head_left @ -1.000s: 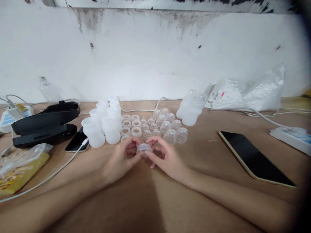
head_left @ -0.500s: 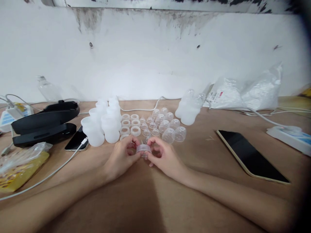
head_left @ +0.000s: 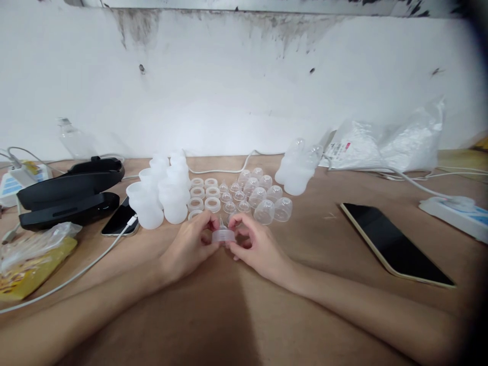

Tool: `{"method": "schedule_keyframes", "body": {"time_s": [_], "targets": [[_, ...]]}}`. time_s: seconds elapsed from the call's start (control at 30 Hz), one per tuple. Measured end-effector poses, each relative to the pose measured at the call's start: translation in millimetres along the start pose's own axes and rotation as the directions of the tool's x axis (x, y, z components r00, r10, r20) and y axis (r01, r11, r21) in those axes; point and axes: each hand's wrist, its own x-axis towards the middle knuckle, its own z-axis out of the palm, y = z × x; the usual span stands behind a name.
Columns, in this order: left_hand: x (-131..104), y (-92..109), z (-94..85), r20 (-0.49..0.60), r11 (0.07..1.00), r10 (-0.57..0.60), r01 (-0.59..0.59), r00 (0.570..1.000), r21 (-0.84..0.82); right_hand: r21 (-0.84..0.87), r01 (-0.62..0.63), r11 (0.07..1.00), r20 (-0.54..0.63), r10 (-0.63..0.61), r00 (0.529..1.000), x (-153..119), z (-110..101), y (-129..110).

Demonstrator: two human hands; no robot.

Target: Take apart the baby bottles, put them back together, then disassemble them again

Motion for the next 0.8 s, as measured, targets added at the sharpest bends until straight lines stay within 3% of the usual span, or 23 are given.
{"method": "schedule_keyframes", "body": {"time_s": [0.2,0.4,0.57,0.67,0.8], "targets": [[-2,5,3.0,0.02,1.0,-0.01,0.01,1.0,-0.029,-0.052,0.005,0.999,-0.032,-0.007,0.999,0,0,-4],[0,7,7.7,-0.07,1.0,0.005,-0.006,0.998,-0.008,-0.028,-0.047,0.999,-0.058,0.045,0.997,1,1,-5],[3,2,10.3,-0.027,0.972,-0.122,0.114,0.992,-0.207,0.11,-0.077,0.991,-0.036,0.081,0.996,2,1,-2],[3,2,10.4,-0.005,0.926,-0.13,0.12,0.991,-0.357,0.198,-0.058,0.978,-0.023,0.063,0.998,2,0,-2],[-2,10,9.0,-0.042,0.957,-0.059,0.044,0.997,-0.287,0.19,0.023,0.981,-0.071,-0.01,0.997,-1,0,-3]]}}
